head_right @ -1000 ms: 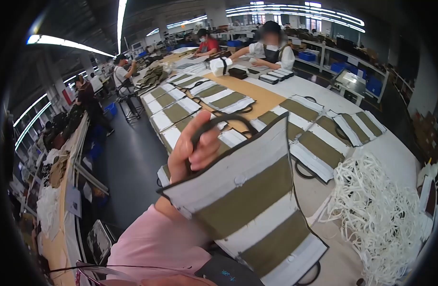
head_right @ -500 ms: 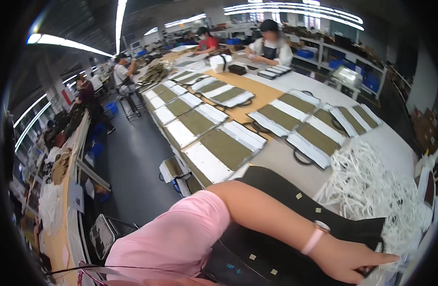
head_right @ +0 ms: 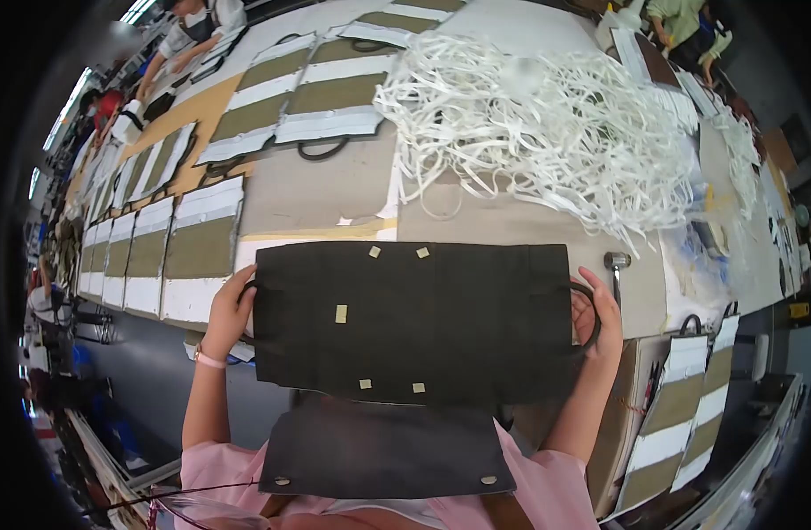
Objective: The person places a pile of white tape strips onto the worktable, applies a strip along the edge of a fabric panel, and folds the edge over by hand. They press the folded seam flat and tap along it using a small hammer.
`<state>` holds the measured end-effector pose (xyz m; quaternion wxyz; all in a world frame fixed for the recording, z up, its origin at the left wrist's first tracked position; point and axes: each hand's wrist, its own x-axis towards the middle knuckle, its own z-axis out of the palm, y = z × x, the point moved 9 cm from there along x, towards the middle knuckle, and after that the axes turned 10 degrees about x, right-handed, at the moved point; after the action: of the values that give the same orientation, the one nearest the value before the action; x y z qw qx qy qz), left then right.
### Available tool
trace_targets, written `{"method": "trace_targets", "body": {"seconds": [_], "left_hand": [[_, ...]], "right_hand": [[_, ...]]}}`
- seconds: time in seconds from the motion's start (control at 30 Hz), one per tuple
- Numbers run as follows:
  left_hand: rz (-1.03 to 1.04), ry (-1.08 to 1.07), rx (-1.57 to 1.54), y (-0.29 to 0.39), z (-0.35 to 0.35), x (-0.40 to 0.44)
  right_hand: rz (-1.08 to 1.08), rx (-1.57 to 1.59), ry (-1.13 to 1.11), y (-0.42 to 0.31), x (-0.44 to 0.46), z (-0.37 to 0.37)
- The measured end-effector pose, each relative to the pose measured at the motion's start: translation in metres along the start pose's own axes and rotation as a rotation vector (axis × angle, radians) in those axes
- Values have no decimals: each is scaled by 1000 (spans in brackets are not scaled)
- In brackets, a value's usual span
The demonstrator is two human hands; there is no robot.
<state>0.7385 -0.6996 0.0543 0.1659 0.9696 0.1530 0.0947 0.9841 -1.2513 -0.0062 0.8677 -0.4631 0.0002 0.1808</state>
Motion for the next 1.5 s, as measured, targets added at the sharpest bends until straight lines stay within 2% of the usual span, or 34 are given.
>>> {"method": "trace_targets", "body": {"seconds": [0.1, 0.17, 0.3, 0.33, 0.43, 0.5, 0.53, 0.57, 0.63, 0.67, 0.77, 0.8, 0.87, 0.9, 0.93, 1.0, 1.03, 1.1, 1.17, 1.2, 1.33, 1.5], "left_hand": [[44, 50, 60, -2, 8, -16], [22, 58, 153, -9, 11, -17], [51, 25, 239, -11, 2, -6], [-14, 30, 223, -12, -7, -2], [1, 171, 275, -5, -31, 13], [74, 249, 333, -3, -36, 25], [80, 222, 317, -5, -31, 31], [85, 194, 303, -7, -25, 36], [48, -54, 243, -10, 5, 42], [35, -94, 274, -16, 21, 39], [5, -44, 331, -11, 21, 37], [41, -72, 459, -10, 21, 36], [72, 43, 506, 8, 23, 41], [84, 107, 531, 26, 22, 46], [50, 16, 433, 42, 32, 50], [217, -45, 412, 85, 56, 58], [274, -89, 385, 102, 64, 60], [277, -138, 424, 97, 76, 60], [245, -149, 428, 86, 82, 59], [214, -138, 416, 75, 79, 58], [119, -139, 431, 40, 69, 59], [47, -152, 396, 15, 52, 53]], "right_hand": [[94, -450, 139, -5, 2, -29], [107, -679, 179, -8, -2, -15], [-123, -738, 281, -28, -10, -5], [-201, -727, 307, -37, -13, -4], [-258, -715, 359, -46, -18, -14], [-419, -864, 328, -55, -15, -5], [-495, -941, 309, -59, -14, 3], [-427, -1054, 319, -57, -11, 4], [-270, -1271, 335, -52, -6, 6], [-207, -1396, 336, -45, -3, 2], [-184, -1981, 431, -43, -11, 38], [-228, -2092, 454, -44, -15, 57], [-370, -2079, 393, -29, -4, 73], [-304, -2142, 315, -16, 6, 93], [-395, -2127, 218, 6, 14, 112], [-239, -1906, -180, 49, 26, 172], [-422, -1816, -388, 89, 18, 182], [-474, -1689, -367, 99, 12, 183], [-331, -1869, -219, 89, 22, 157], [-327, -1892, -106, 75, 24, 145], [-335, -1943, 60, 58, 27, 121], [-165, -2038, 239, 31, 30, 68]]}}
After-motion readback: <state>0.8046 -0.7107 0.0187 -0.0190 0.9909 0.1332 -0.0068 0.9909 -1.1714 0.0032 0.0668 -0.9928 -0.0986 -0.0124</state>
